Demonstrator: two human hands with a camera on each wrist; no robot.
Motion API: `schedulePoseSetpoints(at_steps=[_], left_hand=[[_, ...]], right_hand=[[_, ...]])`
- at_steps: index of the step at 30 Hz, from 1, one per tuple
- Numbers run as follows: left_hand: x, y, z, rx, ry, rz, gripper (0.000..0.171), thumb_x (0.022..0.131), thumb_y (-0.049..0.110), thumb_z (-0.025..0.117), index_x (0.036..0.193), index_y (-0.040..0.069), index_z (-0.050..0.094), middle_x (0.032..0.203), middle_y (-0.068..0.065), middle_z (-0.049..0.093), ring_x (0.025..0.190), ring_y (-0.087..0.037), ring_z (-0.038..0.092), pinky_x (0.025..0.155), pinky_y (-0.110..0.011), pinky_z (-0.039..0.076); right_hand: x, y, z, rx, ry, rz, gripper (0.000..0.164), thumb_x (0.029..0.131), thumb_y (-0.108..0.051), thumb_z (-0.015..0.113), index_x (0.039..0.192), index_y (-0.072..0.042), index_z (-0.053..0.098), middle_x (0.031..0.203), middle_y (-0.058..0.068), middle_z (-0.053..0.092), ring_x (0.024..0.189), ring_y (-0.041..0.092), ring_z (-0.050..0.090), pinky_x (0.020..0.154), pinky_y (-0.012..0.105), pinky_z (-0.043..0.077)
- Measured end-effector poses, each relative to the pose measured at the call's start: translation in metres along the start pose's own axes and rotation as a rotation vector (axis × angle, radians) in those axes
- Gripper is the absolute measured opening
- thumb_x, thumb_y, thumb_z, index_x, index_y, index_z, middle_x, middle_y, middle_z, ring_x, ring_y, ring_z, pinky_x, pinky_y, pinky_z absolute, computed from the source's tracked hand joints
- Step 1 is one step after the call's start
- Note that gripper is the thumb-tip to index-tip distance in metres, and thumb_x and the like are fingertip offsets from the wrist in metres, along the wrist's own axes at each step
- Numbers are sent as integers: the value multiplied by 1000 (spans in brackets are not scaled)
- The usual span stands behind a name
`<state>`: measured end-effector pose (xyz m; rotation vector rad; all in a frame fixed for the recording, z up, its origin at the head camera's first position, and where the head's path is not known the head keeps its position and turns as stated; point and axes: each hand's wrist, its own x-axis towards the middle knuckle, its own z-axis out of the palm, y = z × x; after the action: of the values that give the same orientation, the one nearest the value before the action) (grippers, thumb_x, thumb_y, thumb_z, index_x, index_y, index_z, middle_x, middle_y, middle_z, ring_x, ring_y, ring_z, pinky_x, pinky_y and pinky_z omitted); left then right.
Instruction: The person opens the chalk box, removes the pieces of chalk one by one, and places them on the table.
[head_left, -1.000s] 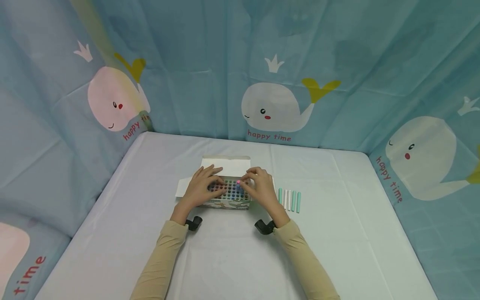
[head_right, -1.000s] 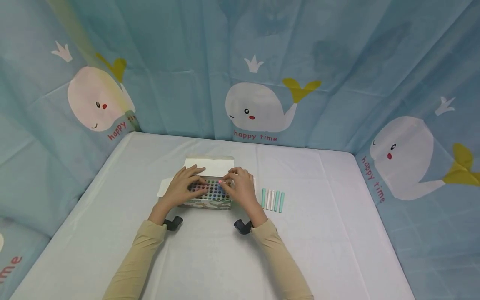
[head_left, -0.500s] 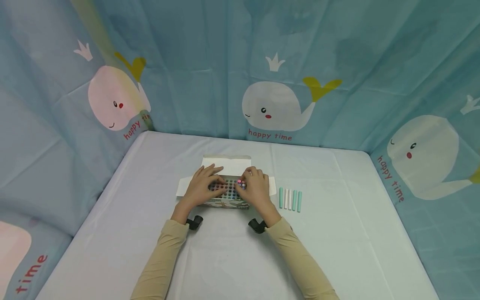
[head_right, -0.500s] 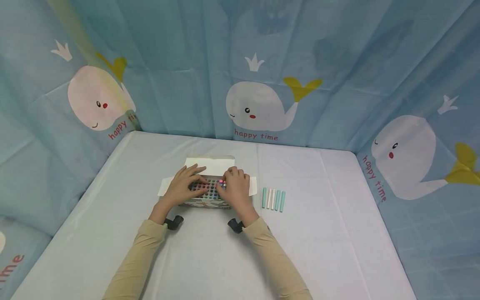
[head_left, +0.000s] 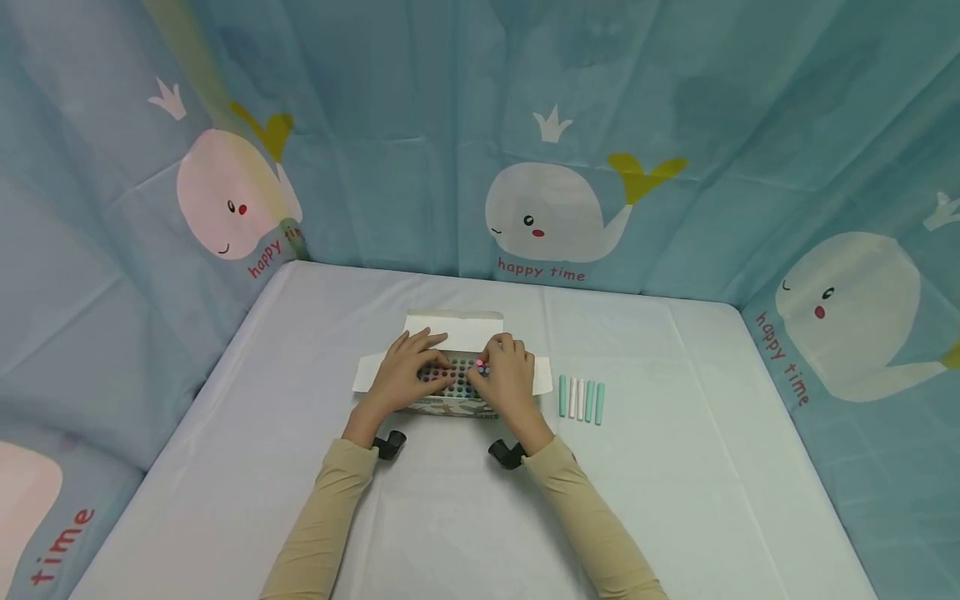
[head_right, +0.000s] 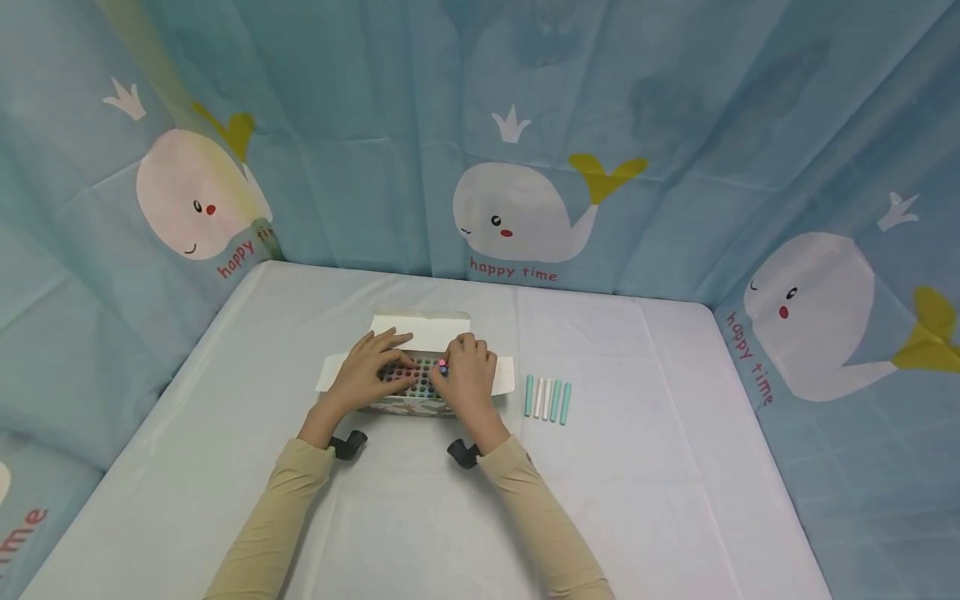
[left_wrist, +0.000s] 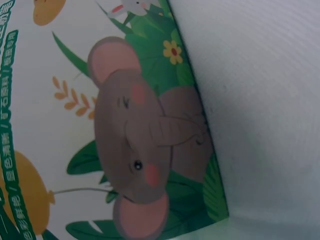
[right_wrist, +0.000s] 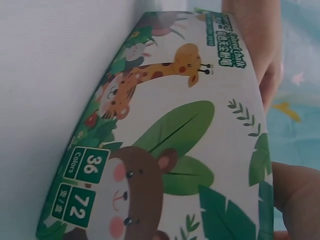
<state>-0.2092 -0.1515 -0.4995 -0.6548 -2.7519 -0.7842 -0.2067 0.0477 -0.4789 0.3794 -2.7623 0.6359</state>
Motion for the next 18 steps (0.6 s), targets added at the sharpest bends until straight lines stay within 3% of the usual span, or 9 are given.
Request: schedulePoseSetpoints(at_steps=[6, 14, 18], left_hand=[[0, 1, 0, 3, 9, 15, 20, 80, 44, 70, 89, 26, 67, 140, -4, 46, 137, -32, 29, 120, -49, 11], [0, 1, -1, 13, 7, 21, 20, 79, 44, 70, 89, 27, 67, 140, -4, 46, 136, -33, 29, 120, -50, 12], [0, 1, -2, 21, -2, 12, 20, 79, 44, 70, 89, 27, 68, 141, -3, 46, 137, -31, 28, 120, -49, 11]], right_hand=[[0, -1, 0, 53, 5, 24, 14, 78, -26, 64, 74, -15, 56, 116, 8, 54, 102, 29, 49, 80, 43, 48], [2, 1, -3, 123, 78, 7, 13, 79, -23, 63, 76, -13, 57, 116, 10, 54, 94, 27, 54, 61, 36, 51], [3, 1, -7, 159, 122, -22, 11, 81, -23, 65, 80, -12, 62, 118, 11, 55, 97, 28, 54, 72, 42, 53]])
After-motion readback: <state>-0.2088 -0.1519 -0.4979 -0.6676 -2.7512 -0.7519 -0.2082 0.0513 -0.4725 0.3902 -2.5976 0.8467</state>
